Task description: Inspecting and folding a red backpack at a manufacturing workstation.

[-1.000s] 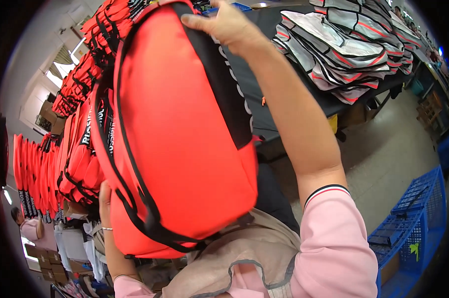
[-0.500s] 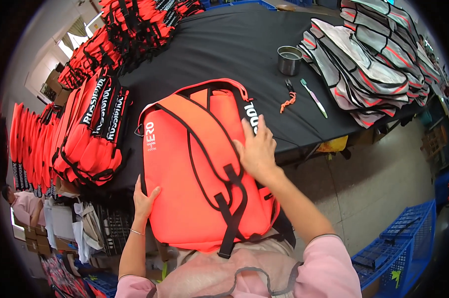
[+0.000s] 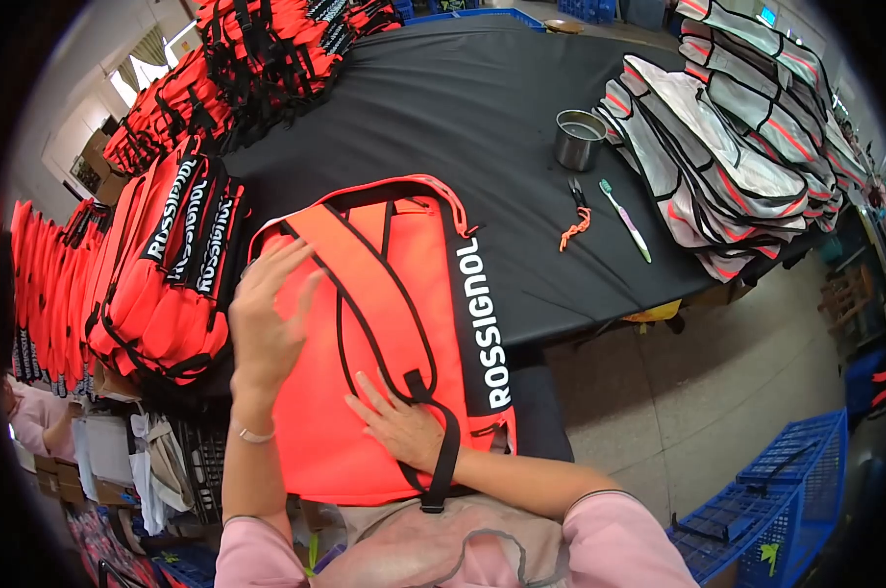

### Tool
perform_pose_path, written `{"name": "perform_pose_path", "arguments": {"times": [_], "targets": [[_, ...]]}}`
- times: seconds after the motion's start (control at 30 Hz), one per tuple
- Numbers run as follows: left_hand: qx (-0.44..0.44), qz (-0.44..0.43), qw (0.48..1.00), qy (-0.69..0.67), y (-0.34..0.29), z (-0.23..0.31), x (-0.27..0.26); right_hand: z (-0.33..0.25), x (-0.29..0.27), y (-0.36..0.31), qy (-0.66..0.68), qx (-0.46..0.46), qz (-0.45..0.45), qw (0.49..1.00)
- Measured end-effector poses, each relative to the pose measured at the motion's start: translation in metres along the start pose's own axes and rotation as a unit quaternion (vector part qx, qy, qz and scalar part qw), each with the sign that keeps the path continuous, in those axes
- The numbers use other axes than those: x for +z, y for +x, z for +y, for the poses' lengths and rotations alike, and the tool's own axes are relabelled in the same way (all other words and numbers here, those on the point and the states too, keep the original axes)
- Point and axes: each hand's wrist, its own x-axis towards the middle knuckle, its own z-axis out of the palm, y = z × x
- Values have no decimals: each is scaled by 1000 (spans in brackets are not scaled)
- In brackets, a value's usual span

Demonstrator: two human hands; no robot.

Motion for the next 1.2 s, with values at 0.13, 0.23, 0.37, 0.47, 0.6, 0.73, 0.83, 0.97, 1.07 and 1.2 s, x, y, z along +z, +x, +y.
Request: {"name": "perform_pose_path", "arguments": {"times": [0.13, 0.23, 0.37, 0.47, 0.6, 0.73, 0.83, 0.97, 1.07, 1.2], "targets": [[91, -69, 992, 52, 13, -16, 74, 0, -16, -11, 130, -30, -64, 989], [129, -235, 958, 100, -34, -46, 110, 36, -63, -55, 37, -125, -228, 965], [107, -299, 948, 24, -88, -27, 94, 98, -164, -48, 215, -145, -348, 901], [85, -287, 954, 24, -96, -26, 83, 128, -196, 31, 321, 76, -106, 938], [84, -281, 956, -20, -95, -26, 96, 176, -154, 137, 154, 125, 164, 966], [87, -259, 962, -22, -97, -27, 94, 210, -100, 192, -81, 149, 181, 969], [81, -245, 966, -34, -100, -29, 92, 212, -92, 198, -163, 174, 163, 957], [84, -226, 970, -39, -102, -31, 96, 209, -96, 177, -266, 17, 248, 931], [90, -220, 971, -34, -103, -31, 96, 190, -112, 165, -297, -83, 310, 899], [59, -201, 973, -94, -105, -37, 93, 148, -132, 153, -276, -141, 385, 870]]}}
